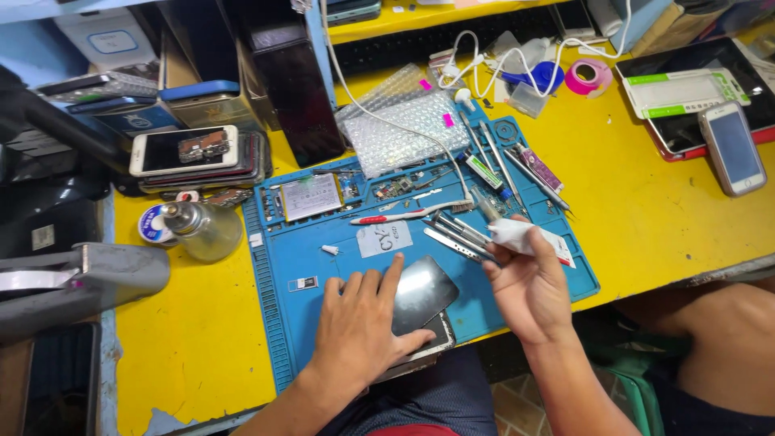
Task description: Applying adhesive to a mobile phone frame and securing the back panel in place.
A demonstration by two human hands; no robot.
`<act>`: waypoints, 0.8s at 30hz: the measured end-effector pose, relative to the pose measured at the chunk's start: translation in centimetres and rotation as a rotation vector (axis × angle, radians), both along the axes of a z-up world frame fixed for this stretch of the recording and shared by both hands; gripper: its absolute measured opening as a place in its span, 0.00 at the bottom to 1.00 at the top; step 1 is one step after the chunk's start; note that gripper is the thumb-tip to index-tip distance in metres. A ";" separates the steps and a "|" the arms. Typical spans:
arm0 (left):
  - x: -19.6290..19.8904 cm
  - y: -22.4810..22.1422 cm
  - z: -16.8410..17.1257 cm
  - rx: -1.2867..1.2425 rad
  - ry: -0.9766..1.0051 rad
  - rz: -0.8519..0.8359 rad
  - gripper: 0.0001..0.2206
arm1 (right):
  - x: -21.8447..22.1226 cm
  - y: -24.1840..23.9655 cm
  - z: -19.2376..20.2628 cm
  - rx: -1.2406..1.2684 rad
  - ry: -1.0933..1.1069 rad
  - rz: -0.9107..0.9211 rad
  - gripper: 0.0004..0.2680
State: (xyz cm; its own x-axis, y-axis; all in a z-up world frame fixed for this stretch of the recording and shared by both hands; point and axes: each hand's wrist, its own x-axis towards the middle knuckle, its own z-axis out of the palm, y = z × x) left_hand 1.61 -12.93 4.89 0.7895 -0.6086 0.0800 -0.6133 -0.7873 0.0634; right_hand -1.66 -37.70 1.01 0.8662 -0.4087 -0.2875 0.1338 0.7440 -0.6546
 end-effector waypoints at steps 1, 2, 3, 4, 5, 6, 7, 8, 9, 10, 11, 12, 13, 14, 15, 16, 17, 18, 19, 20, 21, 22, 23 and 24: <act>0.1 0.1 0.2 -0.002 0.030 0.001 0.52 | 0.0 0.1 0.6 0.080 0.017 -0.013 0.14; 0.1 0.3 0.4 -0.004 0.060 0.001 0.53 | 0.1 0.3 1.2 0.160 0.034 -0.025 0.15; 0.3 0.7 0.5 -0.004 0.053 0.015 0.53 | 0.1 0.4 1.4 0.160 0.029 -0.011 0.15; 0.5 1.1 0.7 -0.066 0.100 0.004 0.52 | 0.1 0.6 1.7 0.237 0.016 0.029 0.17; 0.7 1.6 0.8 -0.129 0.145 -0.005 0.52 | 0.2 0.7 1.9 0.313 0.003 0.071 0.20; 1.4 2.2 1.3 -0.131 0.138 0.009 0.52 | 0.5 1.5 2.4 0.313 -0.001 0.087 0.20; 2.1 2.8 1.9 -0.287 0.047 -0.077 0.46 | 0.7 2.4 2.9 0.339 0.005 0.145 0.18; 2.9 3.4 2.5 -0.441 -0.047 -0.165 0.40 | 1.0 3.2 3.4 0.365 0.011 0.204 0.17; 3.8 3.6 3.4 -0.440 -0.045 -0.158 0.40 | 1.6 4.8 4.2 0.367 0.016 0.210 0.17; 4.7 3.9 4.3 -0.589 0.099 -0.284 0.40 | 2.1 6.5 5.0 0.376 0.066 0.285 0.18; 6.0 4.0 5.4 -0.740 0.233 -0.414 0.41 | 3.0 8.0 6.1 0.377 0.107 0.361 0.20; 6.5 4.0 5.4 -0.743 0.223 -0.409 0.41 | 3.6 9.5 6.9 0.372 0.102 0.370 0.20; 7.1 4.2 5.3 -0.851 0.184 -0.470 0.35 | 4.3 11.1 7.8 0.393 0.087 0.429 0.17; 7.8 4.3 5.3 -0.958 0.143 -0.533 0.30 | 4.9 12.7 8.7 0.413 0.071 0.489 0.17; 8.0 4.8 5.8 -0.959 0.133 -0.528 0.30 | 5.5 13.5 9.1 0.409 0.068 0.498 0.17; 8.3 5.2 6.1 -1.049 0.121 -0.500 0.26 | 6.0 14.3 9.5 0.302 0.036 0.588 0.19; 8.5 5.7 6.5 -1.140 0.111 -0.471 0.23 | 6.6 15.1 9.8 0.195 0.004 0.675 0.21; 8.6 6.5 6.8 -1.140 0.104 -0.468 0.23 | 7.4 14.8 10.0 0.193 0.001 0.682 0.21; 8.6 7.3 7.1 -1.230 0.082 -0.407 0.22 | 8.3 14.5 10.2 -0.172 -0.132 0.886 0.16; 8.6 8.1 7.4 -1.320 0.059 -0.345 0.21 | 9.2 14.2 10.4 -0.548 -0.269 1.069 0.15; 8.9 9.0 7.4 -1.320 0.053 -0.342 0.21 | 10.1 14.2 9.4 -0.549 -0.273 1.074 0.15; 9.2 9.8 7.4 -1.312 0.032 -0.247 0.15 | 11.0 14.1 8.5 -1.070 -0.256 1.046 0.09; 9.5 10.6 7.3 -1.301 0.013 -0.152 0.10 | 11.9 13.9 7.6 -1.589 -0.225 0.966 0.06; 9.7 10.8 7.0 -1.300 0.007 -0.150 0.10 | 12.5 13.9 6.1 -1.590 -0.231 0.967 0.06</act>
State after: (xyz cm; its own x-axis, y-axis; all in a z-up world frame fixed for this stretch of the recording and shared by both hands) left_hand 11.28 -2.16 11.88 0.7242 -0.1716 0.6679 -0.6854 -0.0729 0.7245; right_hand 10.81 -23.80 7.06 0.8925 0.4493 -0.0395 0.2686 -0.5999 -0.7536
